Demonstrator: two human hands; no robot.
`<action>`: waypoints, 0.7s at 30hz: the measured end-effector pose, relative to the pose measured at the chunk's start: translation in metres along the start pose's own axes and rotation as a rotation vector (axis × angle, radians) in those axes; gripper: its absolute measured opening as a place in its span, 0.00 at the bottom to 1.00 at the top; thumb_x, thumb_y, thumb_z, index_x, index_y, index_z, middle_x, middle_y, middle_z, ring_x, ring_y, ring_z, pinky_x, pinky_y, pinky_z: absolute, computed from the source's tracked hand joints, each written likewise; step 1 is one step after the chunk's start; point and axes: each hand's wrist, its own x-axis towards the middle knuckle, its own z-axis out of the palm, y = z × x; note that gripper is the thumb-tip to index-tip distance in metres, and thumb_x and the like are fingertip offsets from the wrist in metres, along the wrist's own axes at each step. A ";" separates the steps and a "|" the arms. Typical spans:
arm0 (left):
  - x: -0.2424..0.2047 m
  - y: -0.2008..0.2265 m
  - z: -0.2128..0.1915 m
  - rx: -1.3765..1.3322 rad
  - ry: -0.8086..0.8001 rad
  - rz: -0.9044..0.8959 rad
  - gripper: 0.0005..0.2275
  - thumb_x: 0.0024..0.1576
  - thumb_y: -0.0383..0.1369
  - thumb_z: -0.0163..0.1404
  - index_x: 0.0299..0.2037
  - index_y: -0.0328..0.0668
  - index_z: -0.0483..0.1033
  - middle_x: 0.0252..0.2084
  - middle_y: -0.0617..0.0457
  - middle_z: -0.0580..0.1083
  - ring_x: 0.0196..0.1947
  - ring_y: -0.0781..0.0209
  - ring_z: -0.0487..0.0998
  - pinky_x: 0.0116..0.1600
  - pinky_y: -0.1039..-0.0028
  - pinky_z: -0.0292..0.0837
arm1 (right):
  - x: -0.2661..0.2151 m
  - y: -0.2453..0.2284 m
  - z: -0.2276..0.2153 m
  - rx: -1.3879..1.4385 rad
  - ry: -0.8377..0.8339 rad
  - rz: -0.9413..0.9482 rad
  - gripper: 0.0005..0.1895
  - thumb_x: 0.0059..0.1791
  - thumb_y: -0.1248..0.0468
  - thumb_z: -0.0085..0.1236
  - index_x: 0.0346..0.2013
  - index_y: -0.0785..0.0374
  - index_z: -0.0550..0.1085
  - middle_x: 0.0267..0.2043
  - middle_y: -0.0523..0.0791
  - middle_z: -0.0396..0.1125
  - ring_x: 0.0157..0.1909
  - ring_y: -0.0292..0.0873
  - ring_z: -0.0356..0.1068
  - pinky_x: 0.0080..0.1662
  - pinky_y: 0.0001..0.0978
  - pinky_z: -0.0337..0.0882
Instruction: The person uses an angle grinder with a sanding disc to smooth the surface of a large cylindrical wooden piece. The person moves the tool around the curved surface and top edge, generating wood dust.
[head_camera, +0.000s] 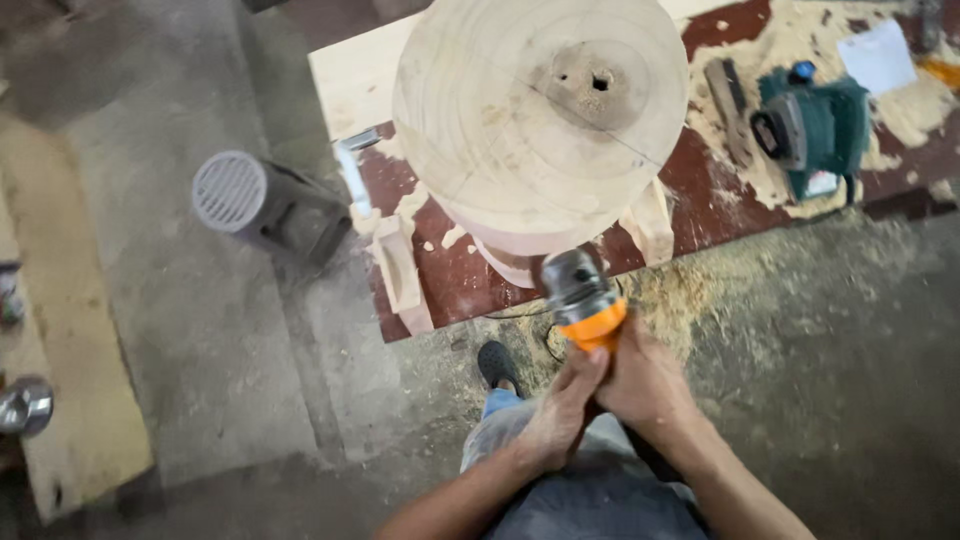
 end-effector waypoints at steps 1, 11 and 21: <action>-0.004 0.004 -0.010 0.035 0.015 0.032 0.29 0.64 0.47 0.46 0.71 0.40 0.59 0.66 0.53 0.68 0.65 0.63 0.67 0.70 0.71 0.58 | 0.001 -0.009 0.007 -0.027 -0.027 0.013 0.36 0.44 0.49 0.63 0.53 0.71 0.60 0.35 0.60 0.73 0.37 0.64 0.77 0.40 0.53 0.76; -0.011 0.031 -0.071 -0.039 0.113 0.024 0.23 0.65 0.43 0.45 0.65 0.38 0.65 0.59 0.54 0.73 0.60 0.64 0.72 0.66 0.72 0.64 | 0.012 -0.059 0.045 0.037 0.007 -0.035 0.26 0.43 0.61 0.58 0.49 0.73 0.61 0.38 0.64 0.71 0.41 0.69 0.73 0.44 0.58 0.73; -0.004 0.041 -0.054 -0.114 0.123 -0.038 0.21 0.66 0.43 0.44 0.62 0.35 0.68 0.56 0.54 0.74 0.56 0.65 0.73 0.61 0.73 0.67 | 0.019 -0.054 0.039 -0.011 0.018 -0.040 0.29 0.42 0.62 0.57 0.51 0.76 0.59 0.37 0.64 0.71 0.39 0.68 0.74 0.42 0.58 0.73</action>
